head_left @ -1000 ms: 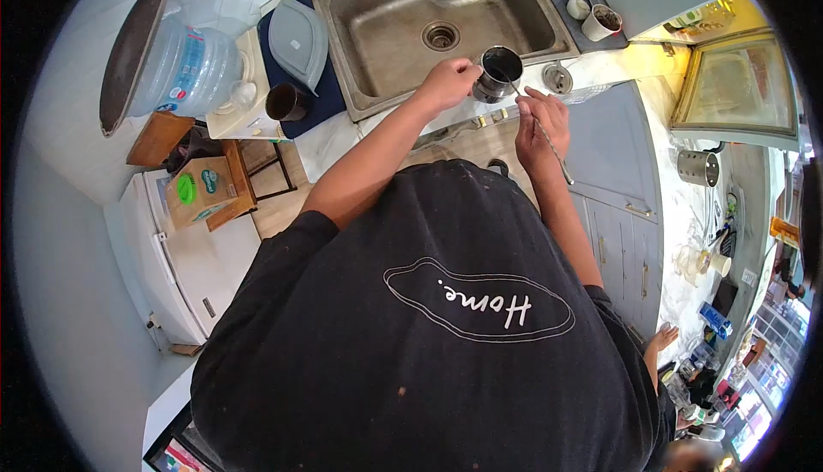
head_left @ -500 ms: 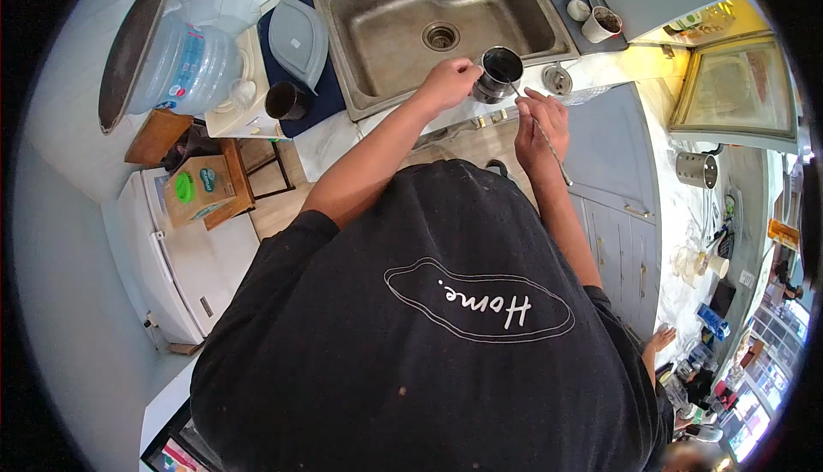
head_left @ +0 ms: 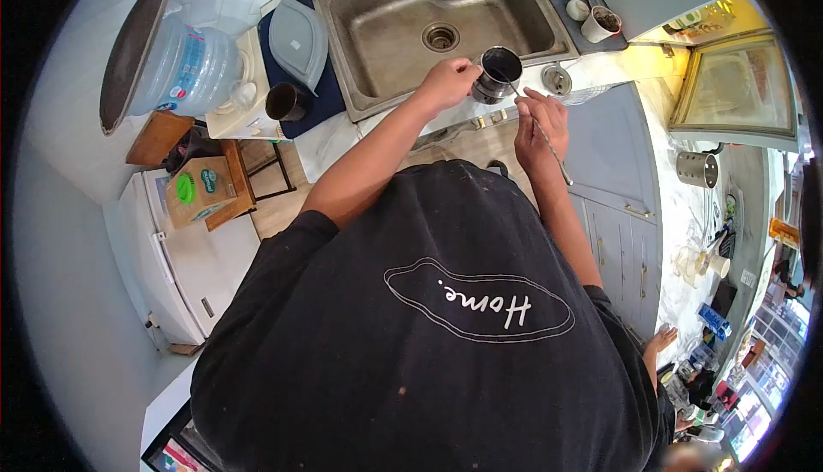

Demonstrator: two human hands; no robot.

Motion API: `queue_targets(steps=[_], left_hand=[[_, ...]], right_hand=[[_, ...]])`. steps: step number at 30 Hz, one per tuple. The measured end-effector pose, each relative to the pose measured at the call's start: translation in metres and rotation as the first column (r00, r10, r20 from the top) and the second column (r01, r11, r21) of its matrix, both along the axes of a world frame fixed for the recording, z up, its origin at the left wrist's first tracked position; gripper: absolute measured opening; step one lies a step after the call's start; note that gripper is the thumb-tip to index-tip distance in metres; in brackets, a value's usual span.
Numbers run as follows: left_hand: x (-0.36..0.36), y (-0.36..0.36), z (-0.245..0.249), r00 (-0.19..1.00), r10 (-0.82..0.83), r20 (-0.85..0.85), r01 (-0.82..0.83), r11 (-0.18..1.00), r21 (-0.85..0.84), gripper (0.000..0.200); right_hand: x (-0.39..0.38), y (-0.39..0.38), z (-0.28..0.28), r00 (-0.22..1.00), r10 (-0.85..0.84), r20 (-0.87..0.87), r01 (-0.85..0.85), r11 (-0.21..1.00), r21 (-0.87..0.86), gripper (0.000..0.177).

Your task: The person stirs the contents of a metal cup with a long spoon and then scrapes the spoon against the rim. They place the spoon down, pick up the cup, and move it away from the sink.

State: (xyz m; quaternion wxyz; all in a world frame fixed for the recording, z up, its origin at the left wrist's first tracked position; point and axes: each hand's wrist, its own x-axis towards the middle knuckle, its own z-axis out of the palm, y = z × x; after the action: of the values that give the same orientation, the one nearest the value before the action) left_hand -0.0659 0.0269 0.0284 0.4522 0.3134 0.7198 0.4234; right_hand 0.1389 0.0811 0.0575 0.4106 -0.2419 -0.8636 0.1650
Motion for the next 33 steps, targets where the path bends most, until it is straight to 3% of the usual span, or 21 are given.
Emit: queue_targets(steps=[33], left_hand=[[-0.0011, 0.0033, -0.0026, 1.000, 0.013, 0.007, -0.013, 0.999, 0.038, 0.029]], right_hand=[[-0.0004, 0.0037, -0.0032, 1.000, 0.007, -0.023, -0.007, 1.000, 0.012, 0.002]])
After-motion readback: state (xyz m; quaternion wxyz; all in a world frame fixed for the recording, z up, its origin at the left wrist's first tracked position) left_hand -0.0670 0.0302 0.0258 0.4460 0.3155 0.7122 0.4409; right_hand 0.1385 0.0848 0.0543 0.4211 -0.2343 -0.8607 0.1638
